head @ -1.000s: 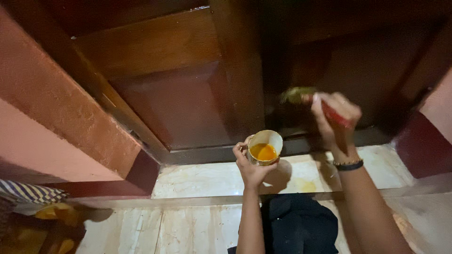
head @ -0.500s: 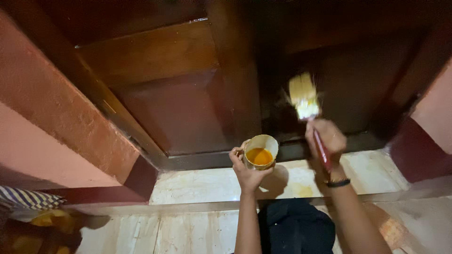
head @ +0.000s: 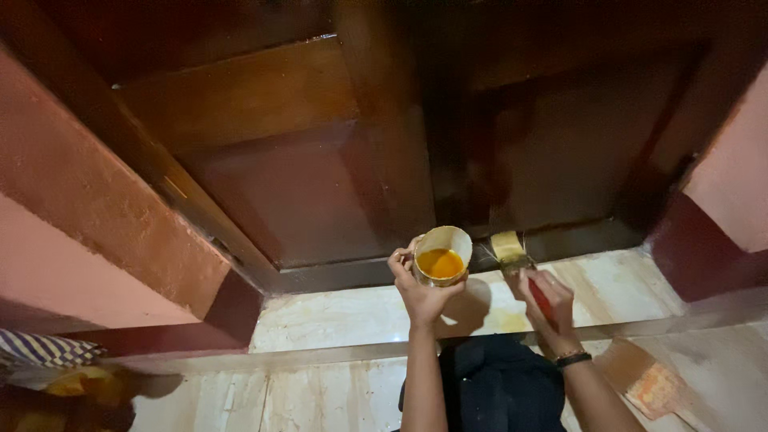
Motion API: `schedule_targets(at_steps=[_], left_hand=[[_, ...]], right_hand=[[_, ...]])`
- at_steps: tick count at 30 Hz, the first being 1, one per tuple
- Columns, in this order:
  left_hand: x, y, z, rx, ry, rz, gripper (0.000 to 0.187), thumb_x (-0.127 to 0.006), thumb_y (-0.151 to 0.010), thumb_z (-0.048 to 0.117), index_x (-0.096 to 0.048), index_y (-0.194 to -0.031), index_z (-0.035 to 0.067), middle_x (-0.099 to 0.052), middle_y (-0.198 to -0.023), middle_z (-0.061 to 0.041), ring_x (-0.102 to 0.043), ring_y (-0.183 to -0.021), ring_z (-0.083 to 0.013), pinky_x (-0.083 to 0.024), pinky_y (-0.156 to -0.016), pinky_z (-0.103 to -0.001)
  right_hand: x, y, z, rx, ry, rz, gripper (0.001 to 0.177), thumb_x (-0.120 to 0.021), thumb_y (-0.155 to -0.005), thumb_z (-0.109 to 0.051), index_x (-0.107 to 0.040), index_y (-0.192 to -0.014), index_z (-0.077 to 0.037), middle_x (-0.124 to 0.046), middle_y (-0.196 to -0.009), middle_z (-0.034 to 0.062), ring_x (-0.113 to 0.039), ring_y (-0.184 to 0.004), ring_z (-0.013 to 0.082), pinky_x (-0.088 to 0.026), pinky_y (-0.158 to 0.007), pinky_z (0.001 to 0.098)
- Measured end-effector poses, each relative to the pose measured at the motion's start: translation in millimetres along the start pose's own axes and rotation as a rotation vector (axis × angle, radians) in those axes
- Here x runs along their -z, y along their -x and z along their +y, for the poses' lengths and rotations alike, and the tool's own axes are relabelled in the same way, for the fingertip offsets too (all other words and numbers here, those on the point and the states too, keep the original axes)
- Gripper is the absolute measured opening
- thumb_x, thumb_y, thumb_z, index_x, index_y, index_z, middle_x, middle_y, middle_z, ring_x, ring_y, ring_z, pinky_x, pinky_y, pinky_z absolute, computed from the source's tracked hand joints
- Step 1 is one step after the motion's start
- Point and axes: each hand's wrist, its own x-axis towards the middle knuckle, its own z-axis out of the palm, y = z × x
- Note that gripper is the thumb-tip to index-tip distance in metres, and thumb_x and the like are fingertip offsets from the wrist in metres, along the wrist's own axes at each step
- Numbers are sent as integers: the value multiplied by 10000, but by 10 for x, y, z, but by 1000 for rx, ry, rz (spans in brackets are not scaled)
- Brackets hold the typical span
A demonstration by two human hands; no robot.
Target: The person paints the lower section of a dark brown wooden door using a paintbrush and a small container of orange-brown liquid. They repeatedly dip the brush into the container and apply the liquid to the door's bottom edge and adjacent frame.
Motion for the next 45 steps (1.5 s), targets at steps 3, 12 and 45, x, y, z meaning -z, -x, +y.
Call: schedule_targets(at_steps=[3, 12, 45], left_hand=[[-16, -3, 11, 0, 45, -10, 1087, -1019, -491, 252, -357, -1334, 69, -657, -1195, -153, -696, -1111, -268, -580, -979, -372], [12, -7, 96, -36, 5, -23, 1065, -1022, -513, 241, -346, -1319, 73, -651, -1224, -162, -667, -1151, -273, -548, -1025, -383], [-216, 43, 150, -6, 48, -91, 1067, -1020, -491, 259, -349, -1304, 91, -670, -1192, -171, -702, -1131, -271, -589, -1001, -379]], right_hand=[[55, -368, -187, -99, -144, 102, 120, -644, -1029, -94, -752, -1010, -46, -739, -935, 107, -721, -769, 183, -582, -600, 310], [652, -1751, -868, 478, -96, 329, 149, -688, -1160, -98, -753, -1106, 24, -717, -879, 116, -674, -717, 177, -535, -662, 288], [581, -1378, 157, 396, 83, 213, 105, -698, -1072, -39, -751, -995, 9, -666, -817, 86, -606, -643, 128, -453, -531, 254]])
